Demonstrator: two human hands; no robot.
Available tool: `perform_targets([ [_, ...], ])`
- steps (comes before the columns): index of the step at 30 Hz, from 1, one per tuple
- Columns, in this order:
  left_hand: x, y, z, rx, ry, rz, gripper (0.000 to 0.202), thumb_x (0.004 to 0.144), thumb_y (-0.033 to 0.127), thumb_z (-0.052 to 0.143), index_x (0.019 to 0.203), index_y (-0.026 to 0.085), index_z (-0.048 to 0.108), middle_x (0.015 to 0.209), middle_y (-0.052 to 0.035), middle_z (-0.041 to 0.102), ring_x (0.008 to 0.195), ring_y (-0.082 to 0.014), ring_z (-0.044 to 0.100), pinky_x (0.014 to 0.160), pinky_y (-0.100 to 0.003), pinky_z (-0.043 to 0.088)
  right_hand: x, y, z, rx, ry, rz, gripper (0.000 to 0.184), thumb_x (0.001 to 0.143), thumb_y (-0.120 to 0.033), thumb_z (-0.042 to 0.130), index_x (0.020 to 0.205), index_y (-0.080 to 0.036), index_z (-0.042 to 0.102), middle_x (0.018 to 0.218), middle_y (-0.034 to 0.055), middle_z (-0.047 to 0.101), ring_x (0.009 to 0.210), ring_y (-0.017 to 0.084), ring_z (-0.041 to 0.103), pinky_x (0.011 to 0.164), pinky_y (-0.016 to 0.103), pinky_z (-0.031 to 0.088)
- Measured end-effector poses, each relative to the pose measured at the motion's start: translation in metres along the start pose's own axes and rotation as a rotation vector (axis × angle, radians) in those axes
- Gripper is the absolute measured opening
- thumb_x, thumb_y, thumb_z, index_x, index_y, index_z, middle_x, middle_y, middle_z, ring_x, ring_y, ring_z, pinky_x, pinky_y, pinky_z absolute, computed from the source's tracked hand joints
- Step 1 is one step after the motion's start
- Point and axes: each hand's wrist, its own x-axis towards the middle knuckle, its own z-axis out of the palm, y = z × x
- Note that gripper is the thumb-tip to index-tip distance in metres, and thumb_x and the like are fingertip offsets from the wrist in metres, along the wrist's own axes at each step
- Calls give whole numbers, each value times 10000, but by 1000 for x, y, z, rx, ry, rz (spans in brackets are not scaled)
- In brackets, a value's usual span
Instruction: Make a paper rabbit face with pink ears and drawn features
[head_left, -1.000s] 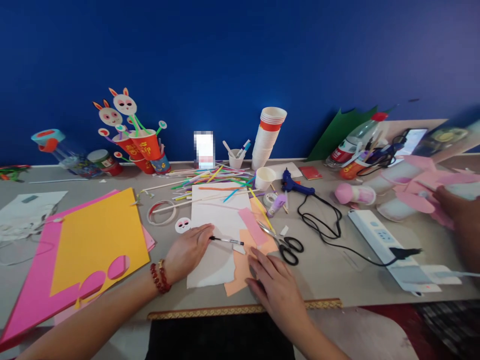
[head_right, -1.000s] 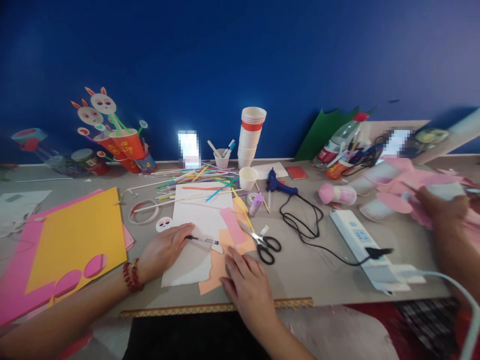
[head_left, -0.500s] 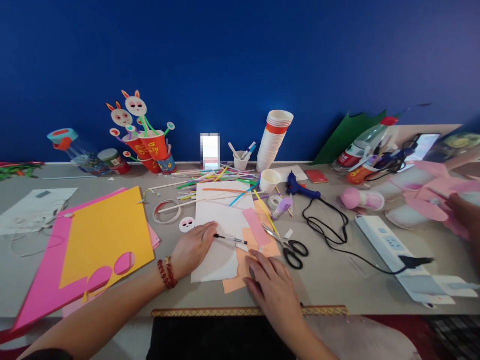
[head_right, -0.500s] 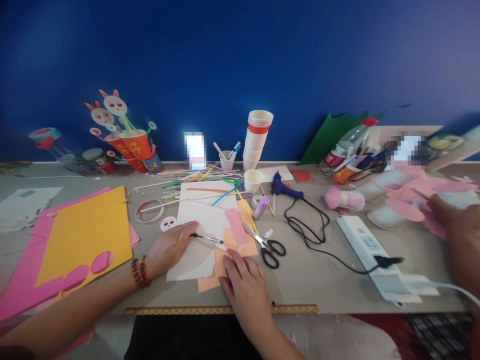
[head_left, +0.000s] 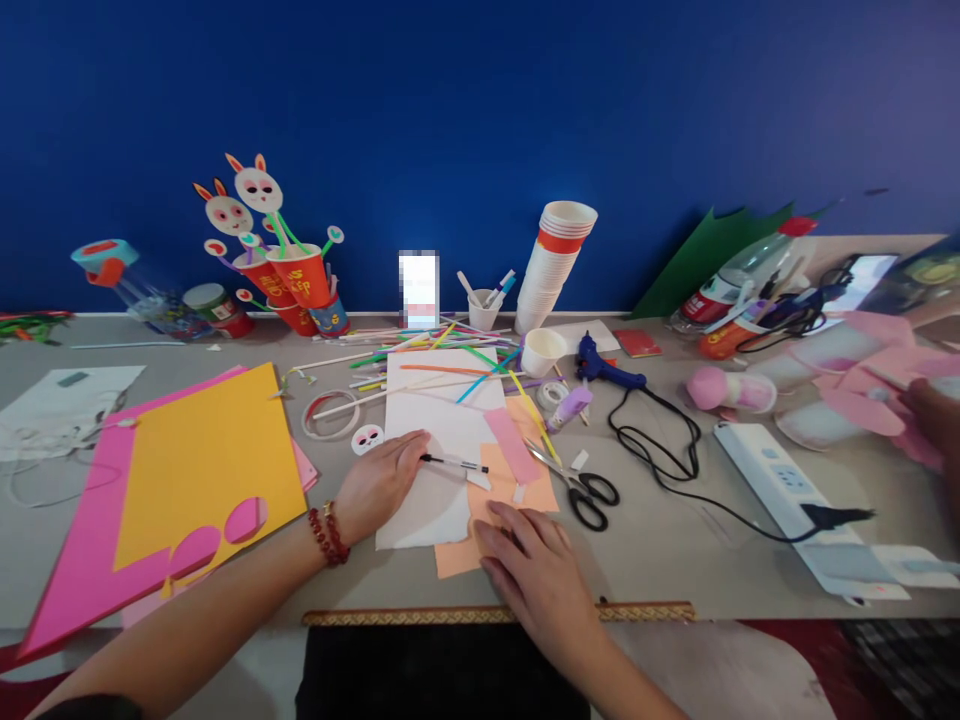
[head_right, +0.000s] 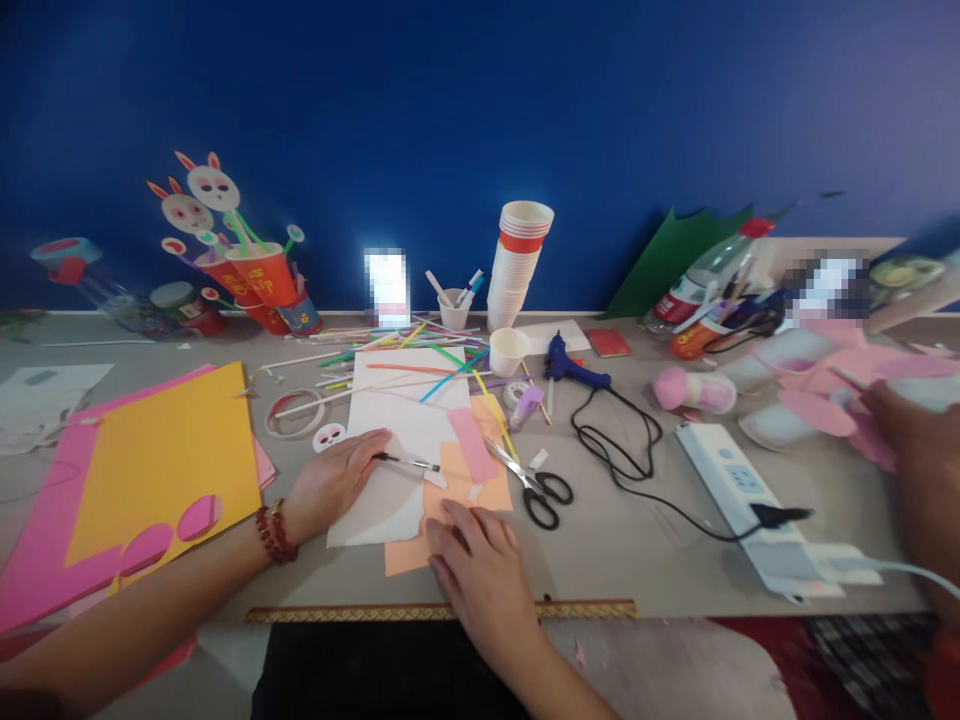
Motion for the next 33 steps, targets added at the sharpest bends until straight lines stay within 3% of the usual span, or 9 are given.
perform_targets([
  [4, 0, 0, 1, 18, 8, 13, 323, 983, 160, 437, 1301, 140, 485, 1283, -142, 634, 1195, -229, 608, 1005, -390, 534, -3, 1, -8, 90, -12, -46, 355, 883, -123, 502, 1145, -284, 678, 1288, 72, 641, 1092, 301, 565, 877, 488, 486],
  [7, 0, 1, 1, 20, 14, 18, 324, 983, 157, 435, 1301, 140, 490, 1281, -145, 635, 1200, -231, 605, 1014, -393, 529, -10, 6, -21, 259, -99, -243, 346, 804, -64, 487, 952, -276, 717, 1253, 24, 667, 1158, 258, 560, 1040, 522, 402],
  [9, 0, 1, 1, 12, 13, 15, 322, 983, 160, 438, 1300, 140, 491, 1282, -146, 634, 1204, -230, 602, 1019, -395, 525, -14, 9, -29, 306, -158, -319, 377, 796, -63, 478, 1023, -265, 701, 1267, 24, 664, 1217, 231, 544, 1127, 516, 329],
  [12, 0, 1, 1, 3, 10, -2, 316, 982, 170, 447, 1294, 141, 491, 1271, -145, 640, 1184, -228, 615, 1000, -395, 537, -21, 12, -33, 230, -166, -277, 489, 831, -73, 482, 1292, -204, 577, 1349, 82, 613, 1293, 236, 504, 1151, 510, 319],
  [16, 0, 0, 1, 3, 16, -1, 310, 981, 175, 447, 1287, 152, 489, 1273, -142, 639, 1173, -229, 622, 984, -400, 546, -37, 15, -30, 366, -104, -433, 434, 807, -69, 532, 1207, -217, 607, 1154, 41, 728, 1138, 179, 631, 1094, 366, 435],
  [18, 0, 0, 1, 1, 19, -2, 307, 980, 175, 447, 1283, 151, 492, 1269, -143, 640, 1168, -232, 625, 981, -403, 547, -47, 18, -29, 369, -37, -394, 448, 801, -65, 544, 1223, -202, 597, 1153, 60, 726, 1120, 182, 641, 1020, 318, 500],
  [22, 3, 3, -4, -9, 29, 2, 302, 978, 172, 449, 1274, 140, 497, 1242, -149, 652, 1146, -238, 635, 963, -406, 553, -59, 25, -28, 236, 15, -254, 445, 835, -71, 559, 1258, -205, 587, 1224, 86, 687, 1147, 219, 620, 966, 342, 532],
  [27, 7, 12, -16, -56, 32, 44, 272, 970, 149, 458, 1233, 153, 526, 1209, -139, 667, 1159, -237, 622, 968, -414, 539, -50, 28, -22, 170, 29, -162, 408, 870, -161, 609, 1275, -204, 580, 1215, 111, 664, 1126, 241, 611, 945, 363, 538],
  [33, 5, 22, -26, -105, 50, 37, 235, 981, 181, 446, 1199, 175, 533, 1150, -121, 682, 1110, -230, 640, 922, -393, 559, -35, 19, -25, 261, -53, -82, 134, 907, -136, 531, 934, -221, 632, 976, 68, 664, 923, 208, 632, 778, 318, 544],
])
